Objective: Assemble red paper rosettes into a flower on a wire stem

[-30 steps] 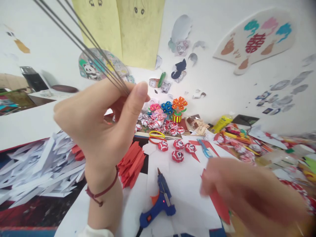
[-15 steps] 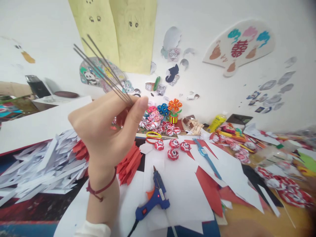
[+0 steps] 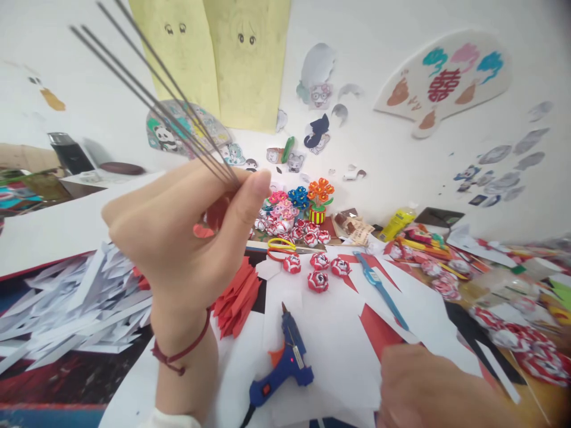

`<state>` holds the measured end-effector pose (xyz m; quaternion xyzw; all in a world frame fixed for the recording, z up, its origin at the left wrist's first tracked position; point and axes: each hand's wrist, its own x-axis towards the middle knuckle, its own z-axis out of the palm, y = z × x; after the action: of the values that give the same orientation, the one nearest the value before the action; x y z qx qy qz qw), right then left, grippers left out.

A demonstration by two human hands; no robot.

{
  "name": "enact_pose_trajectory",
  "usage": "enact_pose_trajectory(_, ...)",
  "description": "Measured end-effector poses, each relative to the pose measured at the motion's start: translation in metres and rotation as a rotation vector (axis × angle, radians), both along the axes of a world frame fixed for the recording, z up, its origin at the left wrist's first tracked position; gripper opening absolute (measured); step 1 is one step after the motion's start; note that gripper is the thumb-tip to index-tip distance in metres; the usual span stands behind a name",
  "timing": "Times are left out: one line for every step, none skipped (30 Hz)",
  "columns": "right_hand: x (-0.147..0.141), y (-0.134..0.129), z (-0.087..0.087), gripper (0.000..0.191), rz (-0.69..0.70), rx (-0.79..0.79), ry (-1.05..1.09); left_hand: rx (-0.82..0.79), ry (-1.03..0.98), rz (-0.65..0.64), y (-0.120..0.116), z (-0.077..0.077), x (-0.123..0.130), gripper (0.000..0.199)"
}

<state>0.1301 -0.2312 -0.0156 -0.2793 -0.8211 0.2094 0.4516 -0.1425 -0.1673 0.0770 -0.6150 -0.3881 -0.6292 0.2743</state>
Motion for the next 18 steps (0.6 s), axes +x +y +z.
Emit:
enact_pose_trajectory(-0.005, 0.005, -0.001, 0.024, -0.035, -0.02, 0.035, -0.025, -0.015, 0.007, -0.001, 0.001, 0.0, 0.022)
enact_pose_trajectory(-0.009, 0.009, -0.003, 0.028, -0.055, -0.03, 0.052, -0.056, -0.027, 0.019, -0.002, 0.001, 0.0, 0.026)
enact_pose_trajectory(-0.012, 0.014, -0.006, 0.031, -0.081, -0.052, 0.026, -0.105, -0.045, 0.032, -0.003, 0.002, 0.0, 0.031)
enact_pose_trajectory(-0.014, 0.017, -0.009, 0.031, -0.102, -0.067, -0.023, -0.156, -0.06, 0.038, -0.004, 0.003, 0.0, 0.035)
enact_pose_trajectory(-0.015, 0.021, -0.012, 0.03, -0.12, -0.075, -0.077, -0.201, -0.076, 0.038, -0.004, 0.005, -0.001, 0.038)
enact_pose_trajectory(-0.015, 0.024, -0.015, 0.028, -0.145, -0.084, -0.134, -0.225, -0.089, 0.037, -0.005, 0.006, -0.002, 0.039)
enact_pose_trajectory(-0.015, 0.028, -0.017, 0.025, -0.171, -0.087, -0.183, -0.227, -0.1, 0.038, -0.004, 0.006, -0.003, 0.039)
enact_pose_trajectory(-0.014, 0.033, -0.019, 0.023, -0.2, -0.092, -0.223, -0.222, -0.104, 0.041, -0.004, 0.007, -0.004, 0.038)
enact_pose_trajectory(-0.014, 0.041, -0.021, 0.022, -0.234, -0.098, -0.254, -0.221, -0.099, 0.047, -0.003, 0.007, -0.005, 0.038)
enact_pose_trajectory(-0.015, 0.053, -0.022, 0.022, -0.266, -0.107, -0.281, -0.214, -0.087, 0.053, -0.003, 0.007, -0.006, 0.038)
enact_pose_trajectory(-0.017, 0.068, -0.024, 0.022, -0.298, -0.117, -0.311, -0.207, -0.075, 0.052, -0.002, 0.006, -0.006, 0.037)
enact_pose_trajectory(-0.02, 0.088, -0.025, 0.022, -0.317, -0.114, -0.348, -0.175, -0.057, 0.037, -0.001, 0.005, -0.006, 0.036)
enact_pose_trajectory(-0.025, 0.11, -0.027, 0.023, -0.328, -0.118, -0.425, -0.141, -0.037, 0.02, -0.001, 0.004, -0.007, 0.034)
enact_pose_trajectory(-0.03, 0.135, -0.029, 0.024, -0.342, -0.093, -0.51, -0.116, -0.013, 0.006, -0.001, 0.003, -0.007, 0.032)
enact_pose_trajectory(-0.037, 0.161, -0.031, 0.026, -0.35, -0.063, -0.633, -0.078, 0.004, -0.005, -0.001, 0.002, -0.007, 0.03)
enact_pose_trajectory(-0.044, 0.186, -0.033, 0.029, -0.365, -0.039, -0.778, -0.046, 0.014, -0.012, -0.001, 0.002, -0.007, 0.029)
enact_pose_trajectory(-0.051, 0.21, -0.035, 0.031, -0.365, -0.034, -0.833, -0.041, 0.023, -0.012, -0.001, 0.001, -0.007, 0.028)
enact_pose_trajectory(-0.059, 0.23, -0.037, 0.032, -0.367, -0.029, -0.868, -0.039, 0.021, -0.014, 0.0, 0.0, -0.008, 0.028)
